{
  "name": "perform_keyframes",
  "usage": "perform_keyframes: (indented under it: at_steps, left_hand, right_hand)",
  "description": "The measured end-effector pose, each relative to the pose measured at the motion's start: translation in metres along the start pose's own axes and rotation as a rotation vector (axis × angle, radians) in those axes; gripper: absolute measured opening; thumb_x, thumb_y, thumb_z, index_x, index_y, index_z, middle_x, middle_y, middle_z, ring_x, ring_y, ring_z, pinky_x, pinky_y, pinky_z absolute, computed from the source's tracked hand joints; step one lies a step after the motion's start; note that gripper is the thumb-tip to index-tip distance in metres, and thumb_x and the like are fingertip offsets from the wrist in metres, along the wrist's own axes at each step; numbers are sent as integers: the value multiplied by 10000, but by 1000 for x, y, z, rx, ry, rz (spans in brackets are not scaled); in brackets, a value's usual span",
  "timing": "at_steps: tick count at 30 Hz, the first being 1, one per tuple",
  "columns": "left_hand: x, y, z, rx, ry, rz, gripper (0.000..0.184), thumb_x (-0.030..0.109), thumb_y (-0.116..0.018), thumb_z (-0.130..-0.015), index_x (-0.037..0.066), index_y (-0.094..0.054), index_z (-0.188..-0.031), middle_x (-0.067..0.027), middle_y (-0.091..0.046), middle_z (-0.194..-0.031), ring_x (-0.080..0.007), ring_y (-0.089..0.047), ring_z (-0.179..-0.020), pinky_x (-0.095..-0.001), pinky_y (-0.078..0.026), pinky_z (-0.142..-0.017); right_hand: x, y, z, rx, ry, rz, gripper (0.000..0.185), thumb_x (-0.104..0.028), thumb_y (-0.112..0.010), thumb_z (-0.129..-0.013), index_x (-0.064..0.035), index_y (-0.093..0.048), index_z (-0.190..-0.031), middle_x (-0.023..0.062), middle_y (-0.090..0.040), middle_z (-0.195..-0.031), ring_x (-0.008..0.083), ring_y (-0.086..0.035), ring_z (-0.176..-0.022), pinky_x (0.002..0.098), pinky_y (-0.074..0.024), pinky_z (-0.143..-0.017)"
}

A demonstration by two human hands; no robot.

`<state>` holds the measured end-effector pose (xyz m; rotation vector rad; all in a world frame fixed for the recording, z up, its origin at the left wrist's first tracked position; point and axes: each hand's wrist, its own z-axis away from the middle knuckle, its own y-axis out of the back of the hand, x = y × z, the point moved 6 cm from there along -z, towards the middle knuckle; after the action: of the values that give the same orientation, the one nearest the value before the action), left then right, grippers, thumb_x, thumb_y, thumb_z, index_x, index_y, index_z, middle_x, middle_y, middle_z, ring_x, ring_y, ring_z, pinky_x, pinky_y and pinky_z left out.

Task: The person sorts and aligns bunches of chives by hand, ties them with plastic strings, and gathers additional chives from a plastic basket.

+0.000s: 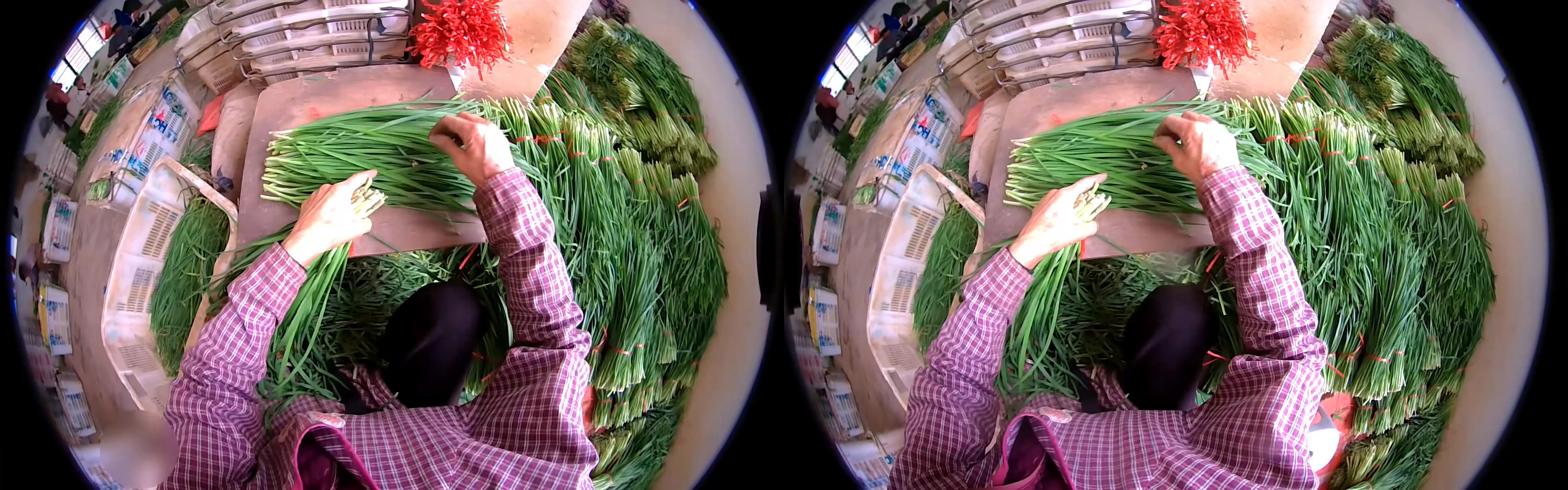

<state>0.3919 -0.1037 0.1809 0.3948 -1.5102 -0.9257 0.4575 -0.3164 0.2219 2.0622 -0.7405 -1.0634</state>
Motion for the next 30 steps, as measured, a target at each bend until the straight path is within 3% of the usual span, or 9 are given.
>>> perform_keyframes:
  at_steps: [5,14,16,18,20,24,26,28,30]
  left_hand:
    - [-2,-2,-2,18,-14,-3,698,100,-628,-667,66,-498,-1352,-140,-682,-958,-205,-639,-794,-312,-497,-761]
    - [-4,2,-2,28,-42,26,708,82,-635,-668,66,-490,-1361,-112,-666,-1012,-172,-617,-827,-286,-493,-800]
    - [9,20,-1,88,-100,261,755,171,-659,-659,113,-468,-1387,-161,-682,-965,-273,-657,-821,-352,-514,-757]
    - [16,27,-6,117,-113,234,771,171,-670,-665,115,-451,-1403,-154,-681,-916,-249,-651,-768,-335,-514,-725]
    - [12,22,-11,-8,77,104,792,83,-658,-660,95,-441,-1422,-69,-634,-940,-127,-560,-792,-269,-478,-764]
    - [-12,3,-25,50,57,45,727,94,-664,-645,64,-518,-1357,-83,-636,-890,-126,-554,-757,-290,-481,-734]
    - [-15,4,-27,116,-15,63,708,97,-666,-644,56,-533,-1339,-96,-649,-891,-118,-567,-775,-280,-481,-740]
    - [-4,11,-22,-63,162,24,696,165,-672,-654,66,-539,-1330,-175,-696,-936,-253,-670,-823,-346,-507,-786]
    - [-13,6,-25,-22,80,141,691,162,-671,-653,57,-542,-1324,-179,-693,-911,-251,-668,-814,-342,-505,-786]
  right_hand:
    - [-7,-34,5,-145,10,189,168,-296,-714,-777,-160,-705,-874,83,-633,-906,278,-609,-963,398,-493,-858]
    - [-13,-45,3,-55,57,250,157,-260,-696,-783,-146,-657,-884,73,-618,-879,271,-608,-931,383,-508,-803]
    - [-17,-44,6,-35,68,221,147,-249,-687,-791,-137,-640,-875,73,-612,-867,276,-607,-917,386,-510,-786]
    - [-27,-41,11,61,139,211,102,-196,-645,-828,-122,-612,-890,75,-588,-824,297,-593,-835,399,-491,-717]
    - [-32,-43,17,59,124,222,144,-209,-656,-815,-114,-578,-891,76,-587,-827,281,-598,-867,403,-500,-740]
    - [-37,-31,26,239,142,50,111,-163,-629,-853,-79,-565,-886,87,-582,-800,284,-590,-800,373,-494,-712]
    - [-30,-19,30,218,-174,-425,121,-181,-604,-910,-61,-593,-905,88,-612,-796,238,-608,-756,337,-496,-694]
    - [-60,-14,38,-239,-123,-878,191,-193,-563,-960,-21,-645,-976,112,-641,-765,153,-624,-729,332,-515,-678]
    - [-96,-22,61,-772,-94,-1049,211,-205,-575,-946,-27,-662,-1019,149,-662,-789,186,-655,-741,348,-526,-696]
